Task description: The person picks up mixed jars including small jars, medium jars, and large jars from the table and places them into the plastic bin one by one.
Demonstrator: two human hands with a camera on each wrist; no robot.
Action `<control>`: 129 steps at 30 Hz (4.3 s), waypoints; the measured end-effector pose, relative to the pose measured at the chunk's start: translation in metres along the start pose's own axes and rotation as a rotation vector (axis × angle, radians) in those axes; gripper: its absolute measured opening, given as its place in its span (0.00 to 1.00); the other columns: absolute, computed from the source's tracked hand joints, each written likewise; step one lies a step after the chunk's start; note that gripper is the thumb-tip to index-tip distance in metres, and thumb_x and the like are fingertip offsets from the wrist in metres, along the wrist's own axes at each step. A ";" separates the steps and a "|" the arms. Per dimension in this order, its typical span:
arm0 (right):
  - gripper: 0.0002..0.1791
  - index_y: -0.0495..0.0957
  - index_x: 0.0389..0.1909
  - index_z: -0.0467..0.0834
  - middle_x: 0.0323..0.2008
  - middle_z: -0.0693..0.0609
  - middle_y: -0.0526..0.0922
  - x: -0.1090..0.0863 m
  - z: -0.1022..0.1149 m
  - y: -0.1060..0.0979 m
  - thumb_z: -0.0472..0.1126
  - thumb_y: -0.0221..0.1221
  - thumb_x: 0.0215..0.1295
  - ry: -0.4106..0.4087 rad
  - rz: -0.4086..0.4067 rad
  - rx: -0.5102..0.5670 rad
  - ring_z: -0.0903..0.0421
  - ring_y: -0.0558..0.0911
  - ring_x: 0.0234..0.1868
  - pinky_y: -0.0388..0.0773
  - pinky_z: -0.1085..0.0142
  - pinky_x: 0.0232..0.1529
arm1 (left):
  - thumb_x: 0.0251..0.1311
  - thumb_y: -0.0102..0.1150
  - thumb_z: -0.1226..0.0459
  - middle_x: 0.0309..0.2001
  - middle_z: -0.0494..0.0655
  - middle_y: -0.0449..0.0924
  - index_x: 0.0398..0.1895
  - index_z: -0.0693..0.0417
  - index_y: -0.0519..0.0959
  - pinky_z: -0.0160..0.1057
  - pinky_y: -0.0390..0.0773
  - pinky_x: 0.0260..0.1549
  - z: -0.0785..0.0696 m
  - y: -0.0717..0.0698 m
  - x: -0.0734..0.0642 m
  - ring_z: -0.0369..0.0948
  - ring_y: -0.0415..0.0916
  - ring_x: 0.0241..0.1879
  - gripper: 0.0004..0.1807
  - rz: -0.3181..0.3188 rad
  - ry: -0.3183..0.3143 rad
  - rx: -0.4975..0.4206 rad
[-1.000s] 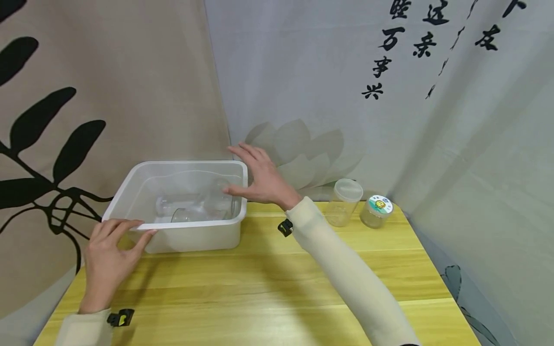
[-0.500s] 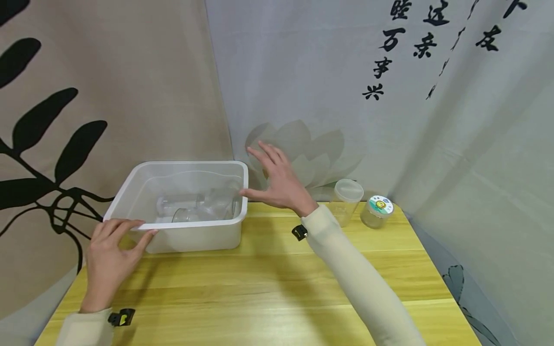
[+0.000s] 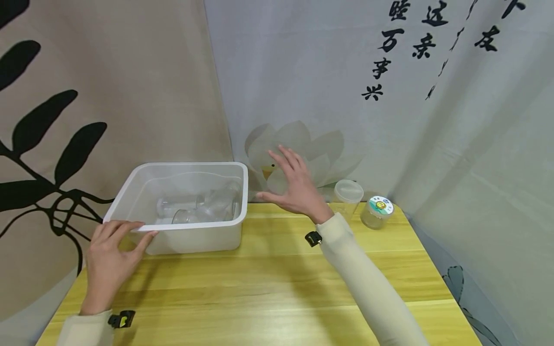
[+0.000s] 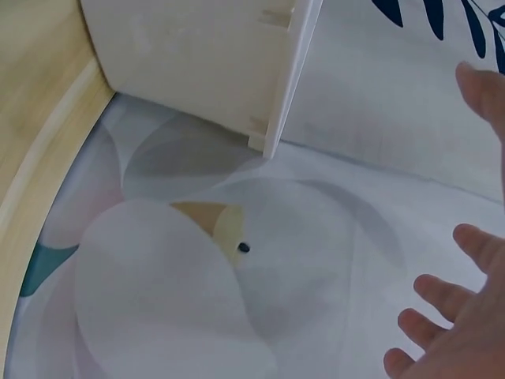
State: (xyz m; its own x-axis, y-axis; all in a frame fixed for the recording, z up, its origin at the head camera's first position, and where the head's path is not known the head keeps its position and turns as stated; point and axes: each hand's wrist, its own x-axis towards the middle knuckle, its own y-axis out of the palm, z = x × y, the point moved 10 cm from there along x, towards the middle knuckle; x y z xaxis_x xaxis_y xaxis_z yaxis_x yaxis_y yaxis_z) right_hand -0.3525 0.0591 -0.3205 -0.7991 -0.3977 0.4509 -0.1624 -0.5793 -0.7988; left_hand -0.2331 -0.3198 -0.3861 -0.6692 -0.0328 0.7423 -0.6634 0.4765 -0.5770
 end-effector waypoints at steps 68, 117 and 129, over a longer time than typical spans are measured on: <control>0.67 0.38 0.84 0.58 0.84 0.53 0.41 -0.132 -0.231 -0.033 0.71 0.70 0.53 0.687 -0.167 0.332 0.42 0.45 0.84 0.50 0.34 0.76 | 0.39 0.83 0.65 0.41 0.61 0.83 0.40 0.63 0.86 0.48 0.66 0.43 -0.001 -0.002 -0.002 0.58 0.73 0.43 0.23 -0.007 -0.001 -0.019; 0.56 0.50 0.79 0.45 0.75 0.39 0.64 -0.162 -0.265 0.019 0.48 0.76 0.57 0.810 -0.204 0.500 0.38 0.63 0.76 0.61 0.39 0.74 | 0.38 0.83 0.65 0.41 0.61 0.83 0.40 0.63 0.86 0.49 0.67 0.43 -0.001 -0.003 -0.002 0.58 0.73 0.43 0.23 -0.010 0.003 -0.011; 0.57 0.53 0.79 0.50 0.72 0.40 0.66 -0.152 -0.252 0.011 0.51 0.77 0.55 0.727 -0.220 0.457 0.39 0.67 0.71 0.67 0.41 0.71 | 0.38 0.83 0.65 0.42 0.60 0.83 0.40 0.63 0.86 0.52 0.68 0.44 0.000 -0.002 -0.002 0.58 0.73 0.44 0.23 -0.005 -0.013 -0.019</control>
State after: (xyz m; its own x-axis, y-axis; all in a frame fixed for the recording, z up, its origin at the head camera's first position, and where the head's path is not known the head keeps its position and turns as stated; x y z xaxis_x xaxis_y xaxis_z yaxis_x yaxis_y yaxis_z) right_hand -0.3785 0.2925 -0.4978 -0.9725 0.2165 0.0865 -0.2327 -0.8790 -0.4162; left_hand -0.2302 -0.3203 -0.3864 -0.6703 -0.0469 0.7406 -0.6605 0.4928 -0.5665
